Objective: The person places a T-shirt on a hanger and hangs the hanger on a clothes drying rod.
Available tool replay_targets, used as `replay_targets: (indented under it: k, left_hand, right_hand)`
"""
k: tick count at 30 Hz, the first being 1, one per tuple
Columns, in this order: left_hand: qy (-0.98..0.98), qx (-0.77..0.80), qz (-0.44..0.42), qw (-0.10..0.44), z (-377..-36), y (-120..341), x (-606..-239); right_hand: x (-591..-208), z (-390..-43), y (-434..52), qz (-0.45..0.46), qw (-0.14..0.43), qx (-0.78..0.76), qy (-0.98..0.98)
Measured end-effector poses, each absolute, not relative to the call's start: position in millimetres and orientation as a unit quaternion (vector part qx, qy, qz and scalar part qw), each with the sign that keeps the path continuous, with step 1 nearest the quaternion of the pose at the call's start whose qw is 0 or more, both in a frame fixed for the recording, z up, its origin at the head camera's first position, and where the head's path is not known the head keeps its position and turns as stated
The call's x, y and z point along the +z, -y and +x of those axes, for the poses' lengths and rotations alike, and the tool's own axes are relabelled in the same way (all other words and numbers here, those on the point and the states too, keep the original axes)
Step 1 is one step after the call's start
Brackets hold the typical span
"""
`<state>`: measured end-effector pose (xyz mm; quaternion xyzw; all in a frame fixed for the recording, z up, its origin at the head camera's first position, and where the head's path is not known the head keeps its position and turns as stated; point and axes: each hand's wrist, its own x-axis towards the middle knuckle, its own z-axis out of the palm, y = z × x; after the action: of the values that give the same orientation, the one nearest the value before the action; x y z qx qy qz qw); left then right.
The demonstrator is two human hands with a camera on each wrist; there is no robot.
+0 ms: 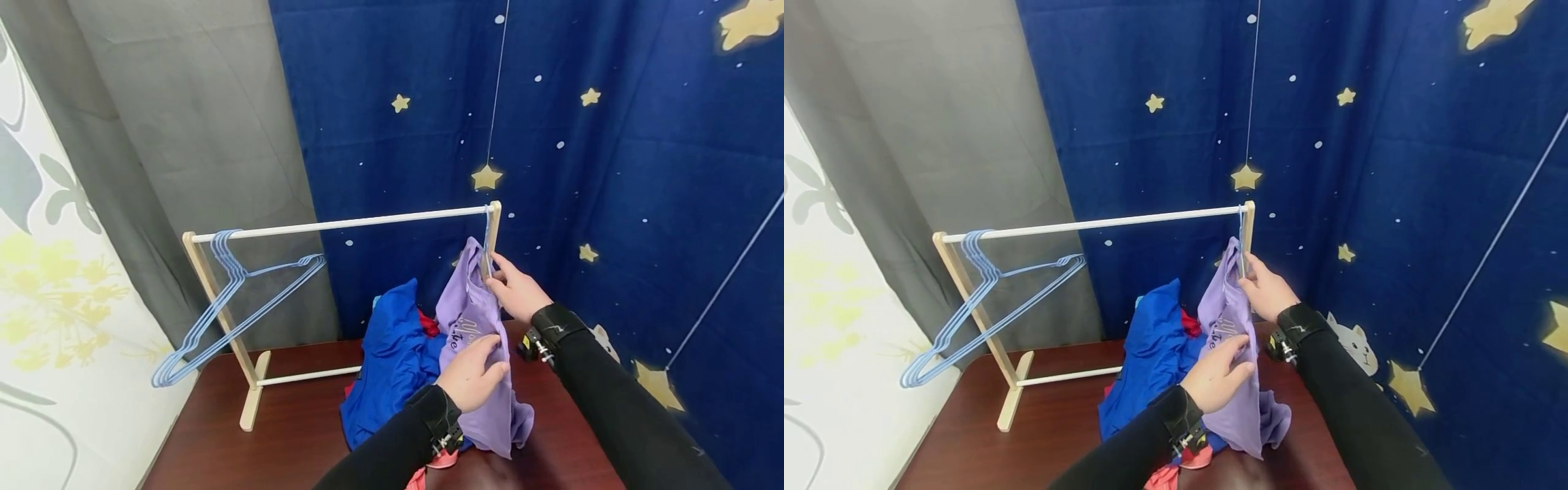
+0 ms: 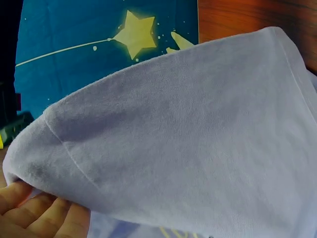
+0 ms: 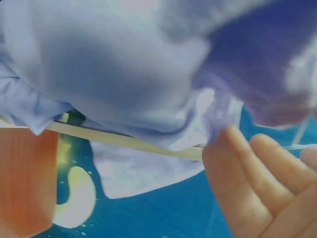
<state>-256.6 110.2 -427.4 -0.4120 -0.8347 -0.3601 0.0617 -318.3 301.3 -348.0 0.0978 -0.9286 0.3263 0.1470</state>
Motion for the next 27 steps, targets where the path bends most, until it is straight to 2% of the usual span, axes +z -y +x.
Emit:
replay_targets:
  k: [7,9,14,18,24,27]
  left_hand:
    - [0.836,-0.358,-0.411,0.066,-251.2,-75.3,-432.2]
    - [0.843,-0.352,-0.4,0.068,-250.3,-64.3,-434.6]
    - [0.867,-0.336,-0.359,0.078,-250.5,-28.9,-441.5]
    - [0.882,-0.32,-0.328,0.112,-253.5,7.7,-448.8]
    - [0.902,-0.284,-0.277,0.169,-257.5,62.0,-458.7]
    - [0.912,-0.267,-0.249,0.188,-261.1,87.4,-465.8]
  right_hand:
    - [-332.6,-287.0,-282.3,0.1,0.25,0.325,0.906]
    - [-328.3,-275.4,-269.9,0.118,0.261,0.34,0.896]
    - [-332.6,-252.8,-232.0,0.179,0.213,0.383,0.881]
    - [-351.9,-247.5,-203.8,0.206,0.176,0.389,0.88]
    - [-388.4,-250.3,-177.0,0.198,0.145,0.358,0.901]
    - [-407.8,-254.4,-172.4,0.185,0.148,0.329,0.914]
